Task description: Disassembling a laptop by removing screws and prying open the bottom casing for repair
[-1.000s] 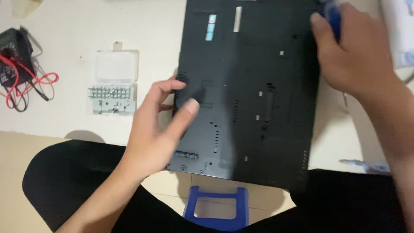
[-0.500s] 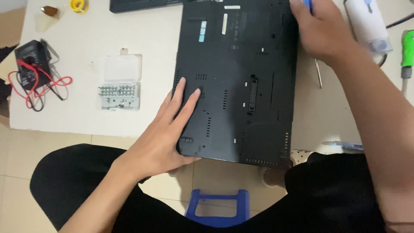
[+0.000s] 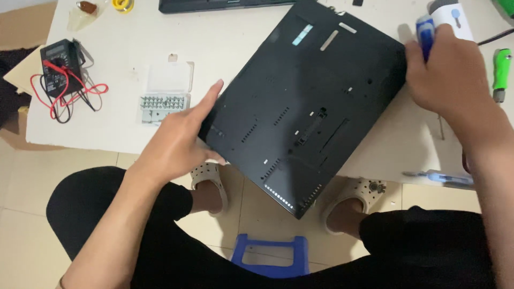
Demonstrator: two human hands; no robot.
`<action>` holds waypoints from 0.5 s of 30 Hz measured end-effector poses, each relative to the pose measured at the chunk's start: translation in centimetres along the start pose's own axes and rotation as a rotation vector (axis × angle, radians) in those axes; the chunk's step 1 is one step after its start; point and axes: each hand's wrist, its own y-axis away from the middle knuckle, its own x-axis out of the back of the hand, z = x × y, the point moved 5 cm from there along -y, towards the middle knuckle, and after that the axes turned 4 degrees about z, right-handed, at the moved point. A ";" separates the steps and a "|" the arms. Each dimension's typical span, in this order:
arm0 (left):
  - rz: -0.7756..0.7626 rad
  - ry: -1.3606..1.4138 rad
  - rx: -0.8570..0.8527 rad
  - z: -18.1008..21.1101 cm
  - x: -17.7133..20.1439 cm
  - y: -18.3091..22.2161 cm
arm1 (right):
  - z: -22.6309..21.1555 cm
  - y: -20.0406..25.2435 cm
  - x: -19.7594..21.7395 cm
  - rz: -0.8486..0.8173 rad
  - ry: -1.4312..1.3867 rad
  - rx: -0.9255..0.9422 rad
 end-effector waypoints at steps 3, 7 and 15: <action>0.039 -0.008 0.034 -0.9 0.3 -0.3 | 0.1 1.3 0.6 -0.018 0.061 0.026; 0.033 -0.055 -0.044 -0.2 1.3 -1.2 | 0.5 2.1 0.2 0.009 0.186 0.080; 0.196 -0.108 -0.391 -0.5 1.7 -4.0 | 5.1 3.0 -3.6 0.015 0.265 0.006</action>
